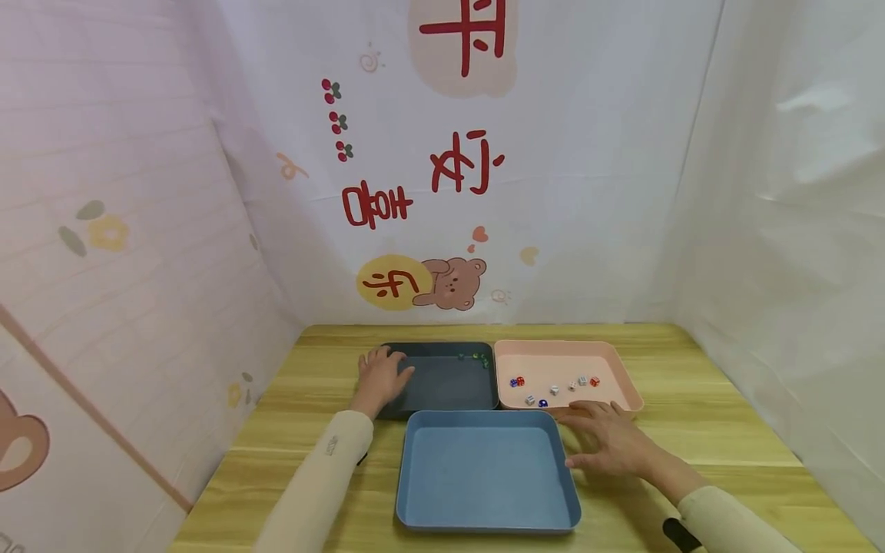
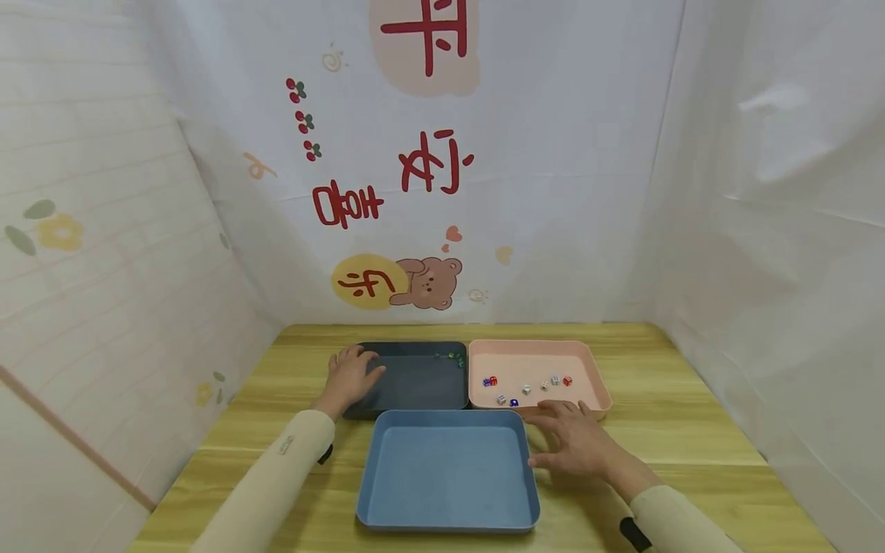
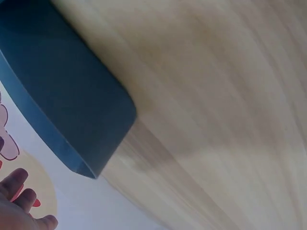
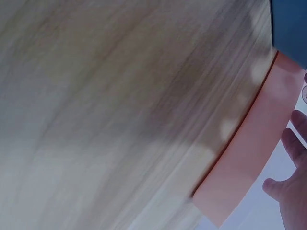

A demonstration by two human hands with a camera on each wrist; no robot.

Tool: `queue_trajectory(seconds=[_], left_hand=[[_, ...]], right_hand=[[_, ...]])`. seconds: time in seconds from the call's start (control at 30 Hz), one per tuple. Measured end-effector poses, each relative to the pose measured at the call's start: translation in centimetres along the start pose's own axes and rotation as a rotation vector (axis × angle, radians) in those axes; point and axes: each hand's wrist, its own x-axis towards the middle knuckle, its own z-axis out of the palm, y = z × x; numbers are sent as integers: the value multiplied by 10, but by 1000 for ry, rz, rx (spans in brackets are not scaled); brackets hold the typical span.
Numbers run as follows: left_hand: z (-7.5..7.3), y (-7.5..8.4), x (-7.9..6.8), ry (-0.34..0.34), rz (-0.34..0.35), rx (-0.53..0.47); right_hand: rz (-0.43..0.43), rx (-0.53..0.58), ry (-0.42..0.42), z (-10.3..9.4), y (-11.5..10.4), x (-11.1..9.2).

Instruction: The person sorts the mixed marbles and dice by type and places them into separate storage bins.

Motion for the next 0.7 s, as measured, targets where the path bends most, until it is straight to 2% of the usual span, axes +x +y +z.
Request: queue_trajectory(seconds=[0.2, 0.3, 0.5, 0.6, 0.7], left_hand=[[-6, -5, -6, 14, 35, 33], [-10, -7, -9, -4, 31, 38], [-10, -5, -18, -51, 60, 82], [-4, -2, -22, -76, 83, 119], [2, 2, -27, -96, 86, 115]], right_hand=[[43, -5, 107, -3, 6, 10], [121, -14, 135, -7, 10, 17], [302, -95, 124, -16, 20, 28], [335, -145, 111, -14, 26, 29], [343, -211, 95, -9, 29, 29]])
